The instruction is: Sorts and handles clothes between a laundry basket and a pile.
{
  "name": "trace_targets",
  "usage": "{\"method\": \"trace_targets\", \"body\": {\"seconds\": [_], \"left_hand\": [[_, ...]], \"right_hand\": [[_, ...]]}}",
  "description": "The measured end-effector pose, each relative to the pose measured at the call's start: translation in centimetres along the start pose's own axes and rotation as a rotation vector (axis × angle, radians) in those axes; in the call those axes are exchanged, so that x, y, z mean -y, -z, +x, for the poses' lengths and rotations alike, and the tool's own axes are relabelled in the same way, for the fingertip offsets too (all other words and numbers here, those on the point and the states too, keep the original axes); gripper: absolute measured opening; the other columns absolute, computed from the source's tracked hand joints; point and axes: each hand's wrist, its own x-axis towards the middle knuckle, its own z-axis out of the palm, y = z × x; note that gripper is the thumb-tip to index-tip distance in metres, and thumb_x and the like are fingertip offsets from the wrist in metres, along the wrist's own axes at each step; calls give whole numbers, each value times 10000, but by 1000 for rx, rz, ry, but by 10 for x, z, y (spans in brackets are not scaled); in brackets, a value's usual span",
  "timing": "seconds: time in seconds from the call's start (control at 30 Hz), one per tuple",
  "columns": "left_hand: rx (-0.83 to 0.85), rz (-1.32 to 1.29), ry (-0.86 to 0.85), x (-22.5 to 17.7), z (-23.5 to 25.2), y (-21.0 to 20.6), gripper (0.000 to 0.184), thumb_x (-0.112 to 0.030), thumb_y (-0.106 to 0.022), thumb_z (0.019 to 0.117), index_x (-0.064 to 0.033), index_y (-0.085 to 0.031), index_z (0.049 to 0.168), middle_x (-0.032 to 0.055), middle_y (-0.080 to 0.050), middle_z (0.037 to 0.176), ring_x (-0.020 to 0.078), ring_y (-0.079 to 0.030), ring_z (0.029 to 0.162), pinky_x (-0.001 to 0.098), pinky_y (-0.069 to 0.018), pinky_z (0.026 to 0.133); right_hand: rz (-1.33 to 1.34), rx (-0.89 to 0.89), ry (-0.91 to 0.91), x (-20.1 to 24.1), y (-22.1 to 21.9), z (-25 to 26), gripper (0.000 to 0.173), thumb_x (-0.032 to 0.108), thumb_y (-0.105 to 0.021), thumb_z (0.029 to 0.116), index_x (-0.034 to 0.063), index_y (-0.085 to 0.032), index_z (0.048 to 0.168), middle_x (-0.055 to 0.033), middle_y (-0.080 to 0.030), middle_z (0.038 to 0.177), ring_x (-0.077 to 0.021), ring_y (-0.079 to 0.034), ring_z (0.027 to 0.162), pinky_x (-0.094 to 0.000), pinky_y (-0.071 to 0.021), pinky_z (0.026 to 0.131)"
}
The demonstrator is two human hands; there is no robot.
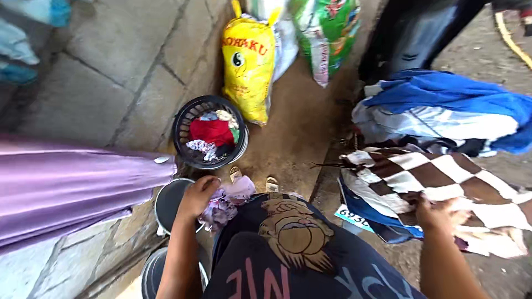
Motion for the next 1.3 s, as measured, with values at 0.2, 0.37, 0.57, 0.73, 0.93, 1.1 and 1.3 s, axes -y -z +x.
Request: {"method": "trace_targets", "body": {"seconds": [0.2,0.37,0.57,0.73,0.93,1.1,1.3], "left_hand": [[-235,-373,57,72,20,20,299,-253,-539,1060,-40,-688,1207,99,-712,1068,138,-661,975,392,-528,917],[-276,-566,79,120,35,58,288,-217,-494,1074,-36,-690,1183,63,-715,1035,87,-666,918,318,-551,866],[-236,-597,105,166,61,97,291,-214,-480,1070,-26,-674,1178,42,-702,1019,62,-653,874,276,-551,813],[-125,-469,244,183,61,98,333,-263,-516,1063,-15,-667,1228,121,-694,1115,154,-650,1006,398,-522,937],[-45,-425,434,196,61,79,371,-304,-529,1063,-32,-666,1274,148,-697,1184,218,-658,1085,461,-510,980],[-27,-427,507,209,55,61,345,-281,-535,1053,-27,-681,1235,136,-711,1077,208,-666,978,455,-524,907],[-99,-504,628,233,46,38,344,-269,-538,1051,-5,-681,1219,142,-711,1041,204,-665,943,444,-532,878]], "right_hand": [[-74,-118,-163,53,13,-4,949,409,-601,930,-48,-131,1616,-321,-250,1630,-379,-303,1523,-437,-273,1249],[1,-120,267,191,5,-77,807,341,-671,904,-9,-370,1566,-412,-126,1619,-604,-153,1492,-687,-176,1210],[-95,296,735,356,-84,-166,509,207,-649,978,-42,-564,1413,-404,-234,1595,-637,-209,1458,-776,-176,1158],[-335,716,936,446,-194,-240,500,272,-600,1031,23,-543,1460,-298,-354,1596,-502,-243,1514,-722,-152,1202],[-569,976,1075,483,-340,-295,562,154,-631,978,68,-485,1514,-257,-390,1593,-441,-301,1512,-680,-156,1227],[-851,1026,1160,494,-398,-315,468,14,-610,960,43,-592,1427,-262,-198,1677,-460,-125,1563,-683,-84,1241],[-808,1294,1051,543,-443,-357,449,136,-443,1071,48,-454,1511,-265,-563,1432,-459,-520,1350,-663,-376,1117]]}}
